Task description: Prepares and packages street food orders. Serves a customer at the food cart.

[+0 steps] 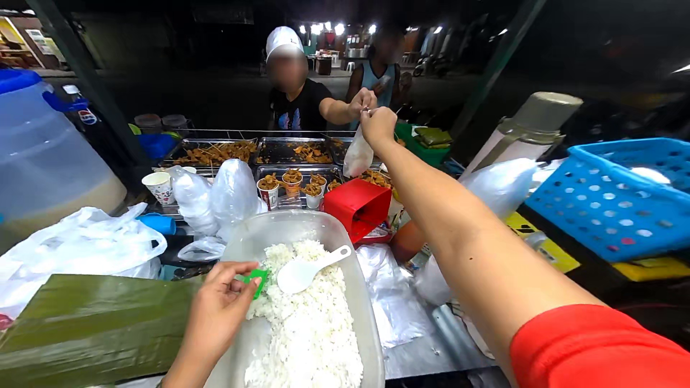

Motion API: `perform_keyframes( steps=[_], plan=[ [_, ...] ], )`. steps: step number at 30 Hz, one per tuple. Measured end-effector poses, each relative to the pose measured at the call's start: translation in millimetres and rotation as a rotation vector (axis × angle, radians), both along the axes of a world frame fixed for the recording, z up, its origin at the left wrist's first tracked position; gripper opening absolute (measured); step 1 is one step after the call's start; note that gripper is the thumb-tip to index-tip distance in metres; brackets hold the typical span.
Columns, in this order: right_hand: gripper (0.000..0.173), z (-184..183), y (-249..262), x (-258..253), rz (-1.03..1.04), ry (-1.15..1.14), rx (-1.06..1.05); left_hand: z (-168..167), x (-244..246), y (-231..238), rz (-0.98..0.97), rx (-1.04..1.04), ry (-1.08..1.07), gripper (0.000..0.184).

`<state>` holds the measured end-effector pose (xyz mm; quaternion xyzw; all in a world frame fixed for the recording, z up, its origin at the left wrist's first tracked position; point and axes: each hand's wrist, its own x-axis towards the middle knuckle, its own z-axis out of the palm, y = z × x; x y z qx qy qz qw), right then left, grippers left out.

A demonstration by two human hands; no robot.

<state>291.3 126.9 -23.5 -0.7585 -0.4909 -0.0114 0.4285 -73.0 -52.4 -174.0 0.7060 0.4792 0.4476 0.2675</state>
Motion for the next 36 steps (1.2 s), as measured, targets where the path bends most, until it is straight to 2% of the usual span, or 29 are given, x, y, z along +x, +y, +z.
perform_keyframes(
  steps=[2, 4, 7, 9, 11, 14, 16, 20, 22, 25, 26, 28, 29, 30, 33, 36],
  plan=[
    [0.035, 5, -3, 1, 0.034, -0.001, 0.032, -2, 0, -1, -0.097, 0.057, 0.222, 0.013],
    [0.034, 10, -6, 3, 0.075, -0.003, 0.043, -1, 1, -2, -0.260, 0.031, 0.450, 0.015],
    [0.034, 14, -4, 7, 0.080, 0.083, 0.021, 2, 5, -2, -0.448, -0.158, 0.713, 0.020],
    [0.034, 12, -2, 10, 0.069, 0.140, 0.008, 6, 9, -3, -0.477, -0.278, 0.810, 0.025],
    [0.033, 10, 0, 11, 0.061, 0.183, 0.000, 12, 13, -7, -0.466, -0.298, 0.816, 0.035],
    [0.034, 7, 0, 8, 0.061, 0.222, -0.007, 12, 16, -23, -0.490, -0.027, 0.596, 0.036],
    [0.034, 5, -1, 4, 0.063, 0.242, 0.002, 12, 23, -38, -0.625, 0.082, 0.472, 0.037],
    [0.033, 3, 0, 0, 0.076, 0.246, 0.033, 18, 32, -54, -0.984, -0.103, 0.500, 0.049],
    [0.033, 2, -2, -6, 0.124, 0.144, 0.025, 13, 31, -51, -0.872, -0.027, 0.490, 0.044],
    [0.034, -5, -15, -35, 0.310, -0.107, -0.016, -1, 33, -40, -0.456, 0.289, 0.436, 0.028],
    [0.033, -8, -24, -52, 0.400, -0.176, -0.029, -1, 34, -38, -0.428, 0.296, 0.432, 0.036],
    [0.031, -20, -45, -97, 0.645, -0.314, -0.065, 9, 34, -41, -0.573, 0.101, 0.512, 0.070],
    [0.029, -29, -56, -120, 0.793, -0.394, -0.071, 12, 35, -41, -0.653, 0.035, 0.558, 0.080],
    [0.028, -37, -67, -142, 0.944, -0.470, -0.077, 12, 38, -41, -0.692, 0.030, 0.595, 0.078],
    [0.025, -59, -102, -208, 1.317, -0.601, -0.121, 10, 40, -42, -0.688, 0.159, 0.626, 0.047],
    [0.029, -75, -118, -263, 1.480, -0.709, -0.305, 14, 41, -45, -0.678, 0.132, 0.617, 0.051]
  ],
)
